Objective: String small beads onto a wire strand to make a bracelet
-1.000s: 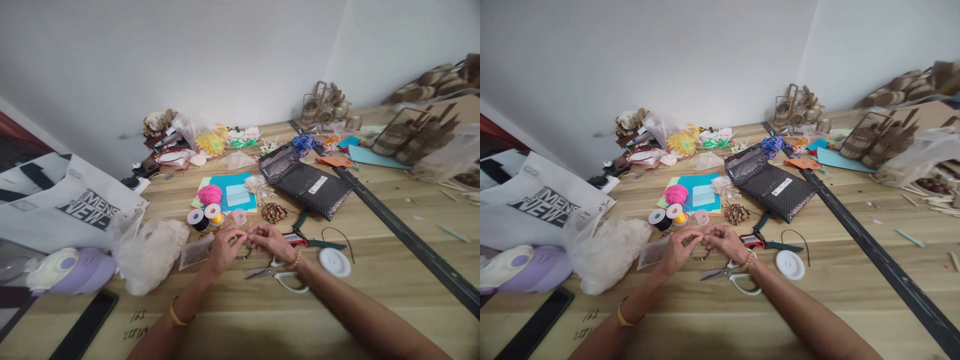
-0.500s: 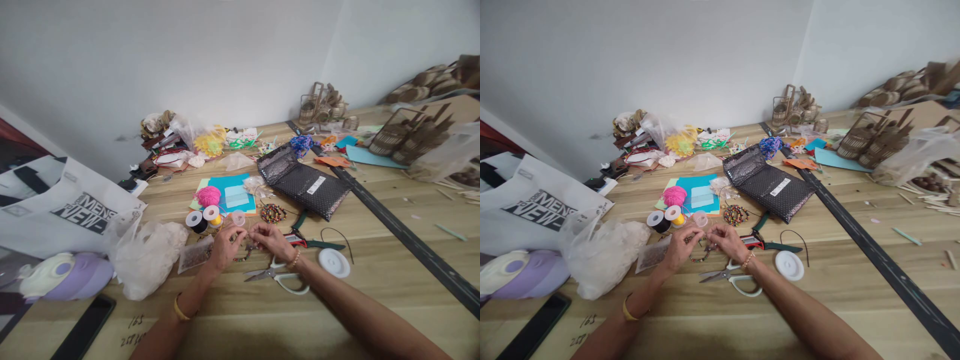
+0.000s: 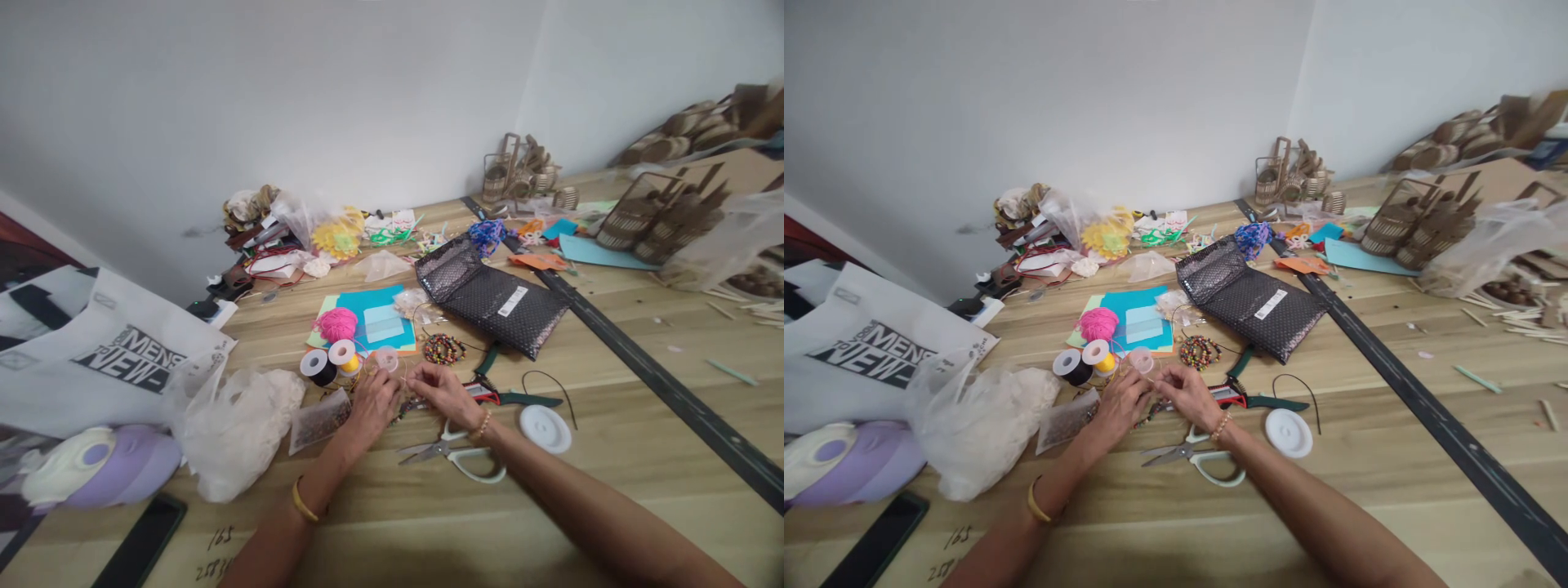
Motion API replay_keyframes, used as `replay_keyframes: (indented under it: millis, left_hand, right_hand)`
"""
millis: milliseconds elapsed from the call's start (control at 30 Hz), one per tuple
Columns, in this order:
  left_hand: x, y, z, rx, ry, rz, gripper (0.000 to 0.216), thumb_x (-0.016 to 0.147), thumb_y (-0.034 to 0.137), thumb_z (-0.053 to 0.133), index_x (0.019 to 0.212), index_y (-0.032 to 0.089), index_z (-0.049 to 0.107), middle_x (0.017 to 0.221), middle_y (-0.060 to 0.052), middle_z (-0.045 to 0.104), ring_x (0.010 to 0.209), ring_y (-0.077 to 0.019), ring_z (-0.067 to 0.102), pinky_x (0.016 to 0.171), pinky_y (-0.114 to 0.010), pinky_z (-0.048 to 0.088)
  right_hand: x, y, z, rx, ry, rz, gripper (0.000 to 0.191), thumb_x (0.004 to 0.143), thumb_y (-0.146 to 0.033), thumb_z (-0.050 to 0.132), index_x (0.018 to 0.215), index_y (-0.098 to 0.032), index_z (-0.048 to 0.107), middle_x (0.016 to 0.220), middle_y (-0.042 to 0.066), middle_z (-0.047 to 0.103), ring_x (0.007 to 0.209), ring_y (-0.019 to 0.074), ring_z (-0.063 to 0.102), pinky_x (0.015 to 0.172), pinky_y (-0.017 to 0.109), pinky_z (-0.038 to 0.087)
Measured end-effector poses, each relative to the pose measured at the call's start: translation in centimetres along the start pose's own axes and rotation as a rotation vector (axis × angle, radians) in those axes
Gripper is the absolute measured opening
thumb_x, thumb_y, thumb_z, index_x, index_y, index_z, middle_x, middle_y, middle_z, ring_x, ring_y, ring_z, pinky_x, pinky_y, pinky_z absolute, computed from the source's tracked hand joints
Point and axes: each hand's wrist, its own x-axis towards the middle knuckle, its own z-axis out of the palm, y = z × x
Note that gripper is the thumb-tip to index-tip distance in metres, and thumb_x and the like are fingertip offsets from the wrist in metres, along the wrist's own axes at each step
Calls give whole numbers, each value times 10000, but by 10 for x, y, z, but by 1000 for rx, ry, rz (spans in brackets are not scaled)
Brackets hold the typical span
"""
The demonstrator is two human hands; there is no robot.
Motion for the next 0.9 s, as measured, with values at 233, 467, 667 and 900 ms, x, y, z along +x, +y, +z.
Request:
replay_keyframes:
  millis: [233,467,667,900]
  left_hand:
    - [2,-3,4,77,-25,48,188,891,148,458,851,159,641,867,-101,623,833,-259,586,785,-386,439]
    - [6,-2,2,118,-52,114,222,875,103,416,819,150,626,835,-123,637,840,-274,595,886,-465,426]
    - [6,-7,3,-111,1,69,175,859,100,444,803,165,597,837,-90,639,849,-238,603,873,-425,457]
    - [4,-9,-24,-960,74,-216,206,879,317,499,785,166,602,778,-52,678,707,-158,599,684,-280,486]
  right_hand:
    - [1,4,-2,-13,7,6,364,772,-514,620,706,-164,547,583,-28,500,544,108,422,499,226,337]
    - [1,5,-2,5,5,7,372,763,-527,627,710,-166,553,577,-34,499,520,100,412,489,224,335]
    - [1,4,-1,10,7,-1,378,767,-529,627,697,-167,544,579,-39,496,516,93,401,492,220,335]
    - [0,-1,-2,-4,-1,-44,424,781,-574,607,733,-155,573,634,-25,503,564,102,408,529,230,319]
